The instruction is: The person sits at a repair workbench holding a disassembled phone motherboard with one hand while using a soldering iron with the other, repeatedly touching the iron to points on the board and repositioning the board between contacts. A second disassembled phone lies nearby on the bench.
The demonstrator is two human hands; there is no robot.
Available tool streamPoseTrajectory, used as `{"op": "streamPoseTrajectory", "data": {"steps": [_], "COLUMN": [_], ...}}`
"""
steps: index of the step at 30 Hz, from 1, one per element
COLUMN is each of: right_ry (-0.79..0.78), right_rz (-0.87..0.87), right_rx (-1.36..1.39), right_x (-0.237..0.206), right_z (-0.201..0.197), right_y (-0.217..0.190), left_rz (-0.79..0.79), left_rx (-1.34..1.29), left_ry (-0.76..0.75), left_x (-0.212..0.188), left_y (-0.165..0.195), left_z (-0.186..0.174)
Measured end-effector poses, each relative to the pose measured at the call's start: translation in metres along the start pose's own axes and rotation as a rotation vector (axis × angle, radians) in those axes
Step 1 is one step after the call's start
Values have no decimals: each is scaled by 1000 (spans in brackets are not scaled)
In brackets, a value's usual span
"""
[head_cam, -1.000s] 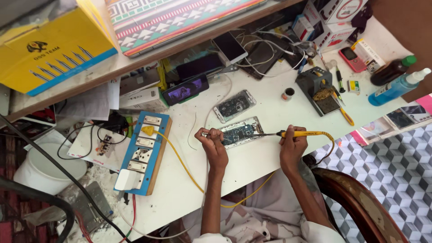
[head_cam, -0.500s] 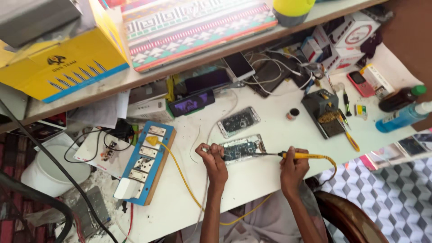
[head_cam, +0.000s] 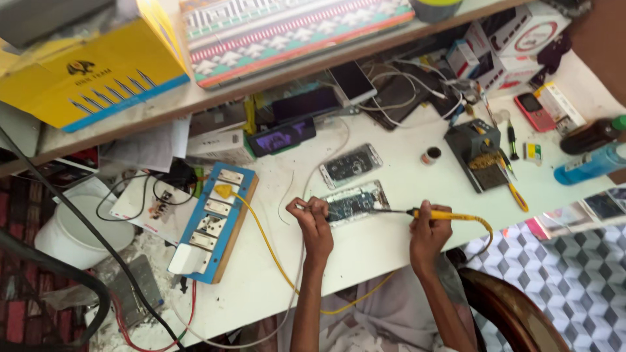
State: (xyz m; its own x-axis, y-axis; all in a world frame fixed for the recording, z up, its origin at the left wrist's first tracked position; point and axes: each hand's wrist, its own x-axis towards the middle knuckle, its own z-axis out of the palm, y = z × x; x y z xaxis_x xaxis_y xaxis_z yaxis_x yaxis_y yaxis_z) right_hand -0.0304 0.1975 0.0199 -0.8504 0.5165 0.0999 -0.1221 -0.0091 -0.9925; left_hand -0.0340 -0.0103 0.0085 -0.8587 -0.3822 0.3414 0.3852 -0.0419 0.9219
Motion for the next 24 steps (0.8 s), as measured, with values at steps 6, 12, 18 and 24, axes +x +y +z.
{"op": "streamPoseTrajectory", "data": {"steps": [6, 12, 18, 24], "right_ry": [-6, -2, -13, -30], "right_rz": [-33, -46, -56, -54], "right_rx": [55, 120, 107, 62], "right_x": [-3, -6, -9, -10], "right_z": [-3, -1, 0, 1], "right_y": [10, 8, 10, 8], "left_rz": [-41, -51, -36, -63], "left_rx": [-5, -15, -34, -123], "left_ry": [28, 32, 27, 26], "left_x": [1, 1, -4, -3], "left_y": [6, 10, 1, 0], "left_z": [-3, -6, -12, -13]}}
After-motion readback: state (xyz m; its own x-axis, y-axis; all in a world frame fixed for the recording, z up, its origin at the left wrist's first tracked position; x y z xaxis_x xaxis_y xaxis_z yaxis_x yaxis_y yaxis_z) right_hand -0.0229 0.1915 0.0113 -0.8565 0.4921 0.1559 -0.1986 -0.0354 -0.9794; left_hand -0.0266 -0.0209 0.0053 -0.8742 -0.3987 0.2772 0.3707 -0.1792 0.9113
